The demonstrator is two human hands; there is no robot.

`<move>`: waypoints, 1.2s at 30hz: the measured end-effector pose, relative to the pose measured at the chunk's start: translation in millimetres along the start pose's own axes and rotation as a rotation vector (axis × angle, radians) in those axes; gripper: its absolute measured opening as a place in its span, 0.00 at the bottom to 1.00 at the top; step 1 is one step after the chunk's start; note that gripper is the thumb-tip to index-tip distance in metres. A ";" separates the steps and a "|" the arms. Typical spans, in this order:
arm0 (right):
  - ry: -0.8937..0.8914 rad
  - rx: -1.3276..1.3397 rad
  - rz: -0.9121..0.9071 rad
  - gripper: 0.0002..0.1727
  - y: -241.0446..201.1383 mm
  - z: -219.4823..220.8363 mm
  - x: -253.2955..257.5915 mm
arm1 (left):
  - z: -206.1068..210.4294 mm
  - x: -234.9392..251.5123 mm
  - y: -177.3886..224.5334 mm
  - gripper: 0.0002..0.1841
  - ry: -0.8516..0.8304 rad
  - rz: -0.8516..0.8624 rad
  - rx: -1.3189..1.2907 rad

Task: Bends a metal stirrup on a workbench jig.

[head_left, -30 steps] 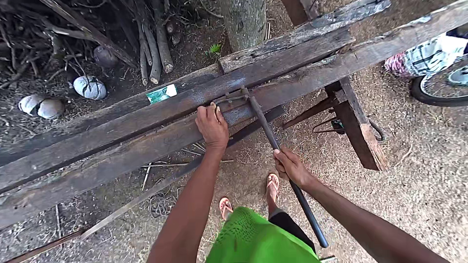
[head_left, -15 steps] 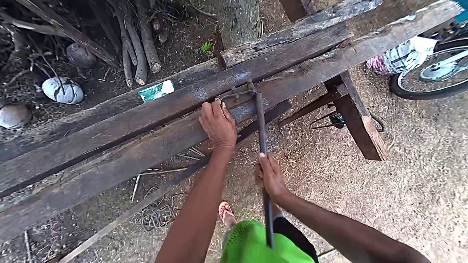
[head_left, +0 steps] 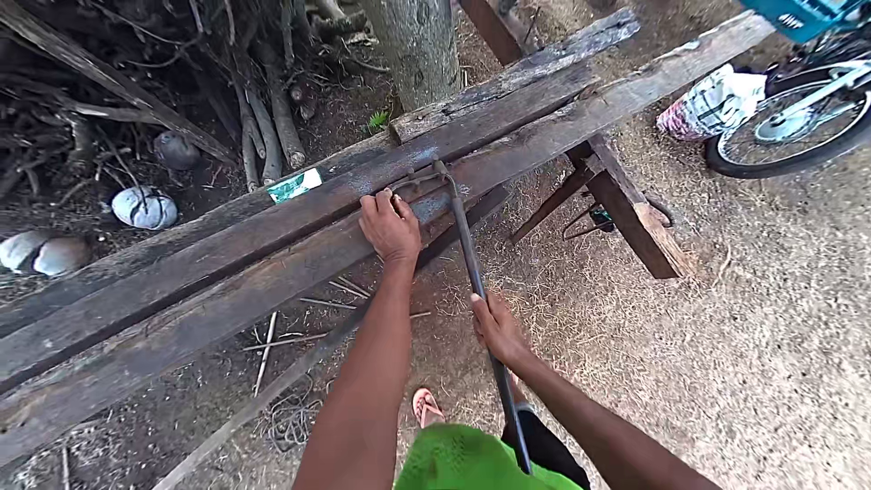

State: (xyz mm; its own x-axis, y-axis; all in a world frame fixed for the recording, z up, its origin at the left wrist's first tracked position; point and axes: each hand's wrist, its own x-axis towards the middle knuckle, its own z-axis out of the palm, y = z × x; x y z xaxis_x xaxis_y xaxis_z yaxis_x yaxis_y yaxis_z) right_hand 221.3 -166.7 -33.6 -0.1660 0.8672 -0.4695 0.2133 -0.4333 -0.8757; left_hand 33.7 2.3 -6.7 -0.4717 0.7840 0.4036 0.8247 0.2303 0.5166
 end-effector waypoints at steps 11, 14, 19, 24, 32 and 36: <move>0.058 -0.312 -0.002 0.26 3.9 -24.4 -21.7 | -0.2 -0.2 -1.1 0.17 -0.014 -0.002 -0.029; 0.019 -0.353 -0.009 0.27 4.9 -42.4 -16.6 | 1.5 -0.4 -2.6 0.17 0.016 0.015 -0.031; -0.050 -0.424 -0.014 0.27 7.2 -74.6 -3.9 | 6.0 -0.2 -4.1 0.17 0.035 0.043 -0.031; -0.019 -0.412 0.015 0.29 7.8 -58.6 -8.5 | 5.3 -0.6 -2.3 0.17 0.043 0.035 -0.024; 0.101 -0.420 -0.032 0.27 -1.4 -41.4 -30.7 | -14.8 9.2 -0.6 0.18 -0.173 -0.037 -0.104; 0.164 -0.444 -0.118 0.27 -13.7 -45.3 -39.0 | -45.0 31.7 -5.2 0.17 -0.421 -0.199 -0.400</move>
State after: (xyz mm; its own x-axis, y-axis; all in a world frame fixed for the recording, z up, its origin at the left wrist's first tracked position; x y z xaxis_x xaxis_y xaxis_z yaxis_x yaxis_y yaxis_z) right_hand 268.4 -183.4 1.8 -0.0674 0.9468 -0.3147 0.5982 -0.2141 -0.7722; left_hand 0.5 0.0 37.4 -0.3737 0.9273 -0.0204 0.5140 0.2253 0.8276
